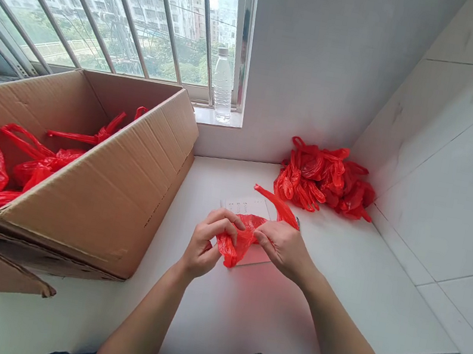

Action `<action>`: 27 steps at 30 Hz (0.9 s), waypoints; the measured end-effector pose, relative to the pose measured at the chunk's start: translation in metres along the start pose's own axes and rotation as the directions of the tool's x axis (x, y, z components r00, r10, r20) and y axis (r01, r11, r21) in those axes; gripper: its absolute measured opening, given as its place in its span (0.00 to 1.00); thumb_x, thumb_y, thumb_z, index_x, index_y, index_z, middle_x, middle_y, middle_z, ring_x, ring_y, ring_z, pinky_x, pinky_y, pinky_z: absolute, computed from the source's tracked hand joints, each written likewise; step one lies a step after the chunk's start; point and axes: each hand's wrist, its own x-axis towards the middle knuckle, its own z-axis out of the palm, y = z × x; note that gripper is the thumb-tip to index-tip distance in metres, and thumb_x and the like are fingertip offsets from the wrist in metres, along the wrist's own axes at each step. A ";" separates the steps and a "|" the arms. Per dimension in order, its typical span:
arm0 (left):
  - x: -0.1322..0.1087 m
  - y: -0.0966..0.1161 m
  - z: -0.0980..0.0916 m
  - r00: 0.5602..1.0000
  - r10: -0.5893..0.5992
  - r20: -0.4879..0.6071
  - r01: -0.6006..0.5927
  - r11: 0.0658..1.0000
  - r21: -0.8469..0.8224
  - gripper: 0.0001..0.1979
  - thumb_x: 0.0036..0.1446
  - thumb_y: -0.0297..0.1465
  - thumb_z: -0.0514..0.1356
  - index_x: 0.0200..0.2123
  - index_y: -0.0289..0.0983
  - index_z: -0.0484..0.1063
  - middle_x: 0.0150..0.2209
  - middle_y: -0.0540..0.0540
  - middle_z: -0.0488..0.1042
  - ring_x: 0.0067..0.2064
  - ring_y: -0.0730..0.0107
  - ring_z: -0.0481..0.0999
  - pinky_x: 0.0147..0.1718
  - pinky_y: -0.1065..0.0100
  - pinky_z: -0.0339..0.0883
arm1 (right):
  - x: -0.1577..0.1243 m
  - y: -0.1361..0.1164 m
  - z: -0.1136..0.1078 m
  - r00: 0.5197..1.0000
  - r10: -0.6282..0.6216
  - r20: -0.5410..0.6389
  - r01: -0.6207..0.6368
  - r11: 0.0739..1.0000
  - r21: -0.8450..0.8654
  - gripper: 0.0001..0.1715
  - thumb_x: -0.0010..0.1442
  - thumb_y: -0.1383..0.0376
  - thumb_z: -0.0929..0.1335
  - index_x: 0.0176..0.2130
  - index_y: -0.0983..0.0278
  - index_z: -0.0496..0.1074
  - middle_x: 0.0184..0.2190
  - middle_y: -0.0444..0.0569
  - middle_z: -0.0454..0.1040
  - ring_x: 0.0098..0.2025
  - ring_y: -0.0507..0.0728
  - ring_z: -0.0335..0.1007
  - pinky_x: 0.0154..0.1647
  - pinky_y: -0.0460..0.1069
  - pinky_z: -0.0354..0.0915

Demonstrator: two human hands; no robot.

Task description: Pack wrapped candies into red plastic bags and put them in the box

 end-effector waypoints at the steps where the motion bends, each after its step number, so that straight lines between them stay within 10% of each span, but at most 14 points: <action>1: -0.001 -0.001 -0.001 1.000 -0.010 -0.014 0.010 1.000 -0.018 0.07 0.54 0.25 0.51 0.27 0.37 0.67 0.39 0.43 0.73 0.39 0.62 0.72 0.37 0.62 0.64 | -0.001 0.001 0.000 1.000 0.004 0.003 -0.004 0.999 -0.038 0.18 0.72 0.61 0.60 0.32 0.62 0.70 0.26 0.44 0.72 0.28 0.53 0.66 0.33 0.50 0.60; 12: -0.004 -0.003 -0.002 0.976 -0.061 -0.207 0.034 0.991 -0.131 0.08 0.58 0.24 0.54 0.27 0.37 0.65 0.36 0.46 0.72 0.39 0.66 0.70 0.40 0.65 0.63 | -0.007 -0.004 -0.013 0.978 -0.186 -0.093 0.169 0.972 -0.163 0.10 0.68 0.64 0.66 0.33 0.62 0.70 0.28 0.44 0.71 0.31 0.52 0.64 0.37 0.50 0.56; 27: -0.009 0.014 -0.007 0.991 -0.131 0.013 0.122 0.878 -0.463 0.09 0.57 0.30 0.52 0.24 0.38 0.61 0.35 0.42 0.73 0.41 0.57 0.67 0.49 0.53 0.60 | -0.001 0.020 -0.019 0.938 -0.291 -0.188 0.205 0.904 -0.375 0.15 0.63 0.80 0.62 0.34 0.62 0.66 0.50 0.51 0.74 0.42 0.54 0.71 0.39 0.50 0.63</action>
